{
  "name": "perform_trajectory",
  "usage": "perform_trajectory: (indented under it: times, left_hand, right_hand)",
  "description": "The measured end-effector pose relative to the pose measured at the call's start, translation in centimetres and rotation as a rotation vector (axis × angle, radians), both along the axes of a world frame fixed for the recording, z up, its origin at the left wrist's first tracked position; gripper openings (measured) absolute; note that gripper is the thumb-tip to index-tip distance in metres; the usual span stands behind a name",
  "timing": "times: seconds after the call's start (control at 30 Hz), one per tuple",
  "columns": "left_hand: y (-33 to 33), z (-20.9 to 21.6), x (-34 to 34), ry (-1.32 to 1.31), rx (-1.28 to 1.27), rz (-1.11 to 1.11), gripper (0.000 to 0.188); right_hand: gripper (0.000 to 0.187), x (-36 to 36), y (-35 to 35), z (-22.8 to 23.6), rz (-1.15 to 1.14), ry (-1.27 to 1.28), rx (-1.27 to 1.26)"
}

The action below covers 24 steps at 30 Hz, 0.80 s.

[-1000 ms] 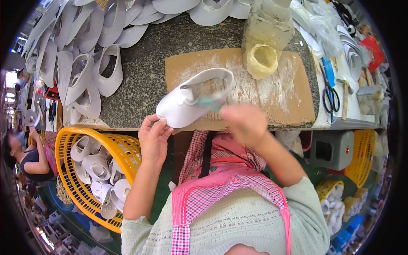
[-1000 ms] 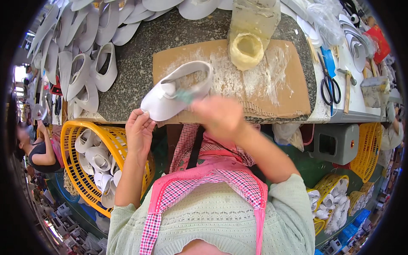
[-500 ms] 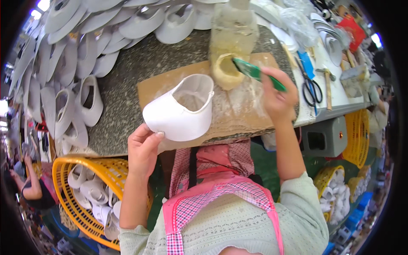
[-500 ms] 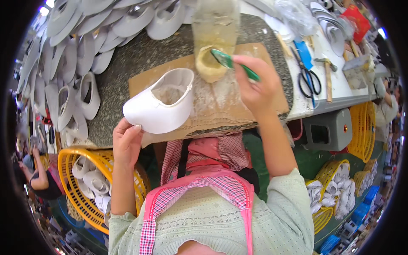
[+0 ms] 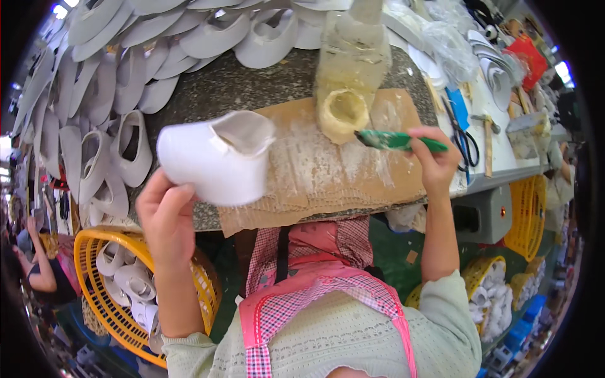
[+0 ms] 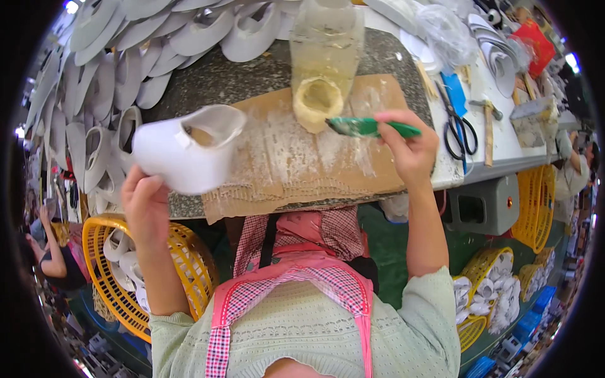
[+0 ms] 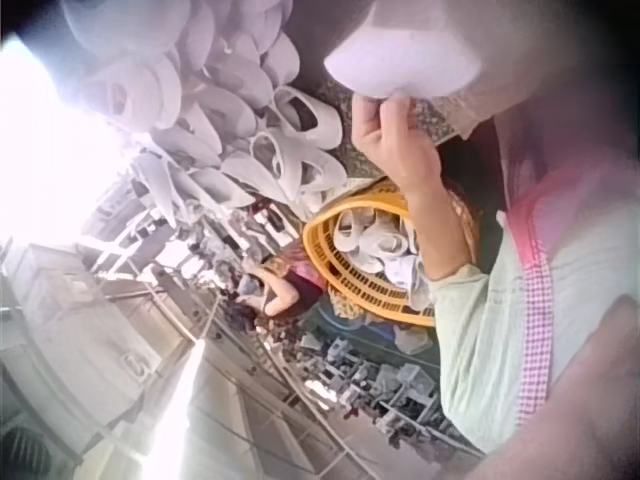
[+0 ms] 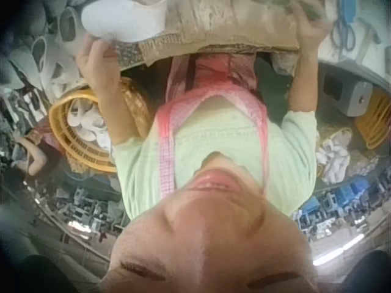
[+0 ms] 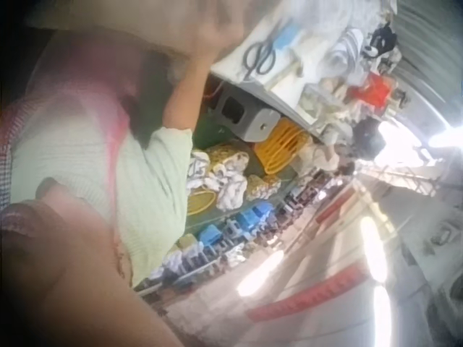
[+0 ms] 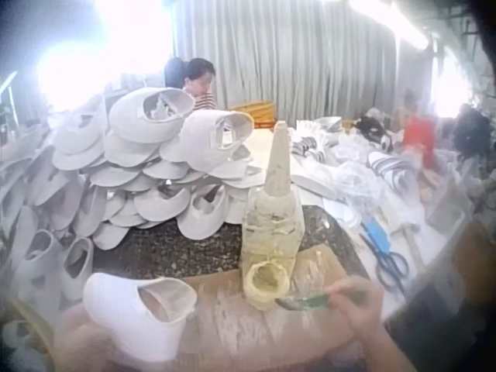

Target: The person applies glue to shoe uppers using a brush and places the shoe uppers into a basket.

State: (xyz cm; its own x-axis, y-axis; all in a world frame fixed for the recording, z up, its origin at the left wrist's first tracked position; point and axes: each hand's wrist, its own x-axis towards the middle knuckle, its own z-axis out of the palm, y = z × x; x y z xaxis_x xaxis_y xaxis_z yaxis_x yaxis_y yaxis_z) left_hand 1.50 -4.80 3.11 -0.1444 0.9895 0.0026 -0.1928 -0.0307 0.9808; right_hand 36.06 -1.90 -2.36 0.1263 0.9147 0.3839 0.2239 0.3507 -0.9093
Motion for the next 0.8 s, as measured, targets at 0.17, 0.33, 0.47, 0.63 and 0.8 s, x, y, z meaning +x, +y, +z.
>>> perform_trajectory:
  times: [0.17, 0.33, 0.47, 0.63, 0.8]
  left_hand:
    - [0.1, 2.7, -1.3, 0.430, 0.158, -0.042, 0.021]
    - [2.4, 0.6, -1.9, 0.461, 0.093, -0.083, 0.014]
    - [3.7, 1.0, -1.1, 0.456, 0.071, -0.071, 0.013]
    - [5.4, 0.7, -1.0, 0.581, 0.084, -0.056, 0.017]
    - [4.2, -1.6, -1.7, 0.601, 0.093, -0.038, 0.015]
  right_hand:
    - [0.012, -1.5, -0.8, -0.8, 0.025, 0.220, 0.115]
    - [0.011, -6.3, -1.6, -1.7, 0.207, 0.113, 0.087]
    - [0.022, -10.9, 0.1, -2.1, 0.436, -0.221, 0.477]
    - [0.025, -15.2, 2.2, -3.5, 0.334, -0.551, 0.745]
    - [0.021, -16.8, 0.2, -4.3, 0.440, -0.467, 0.567]
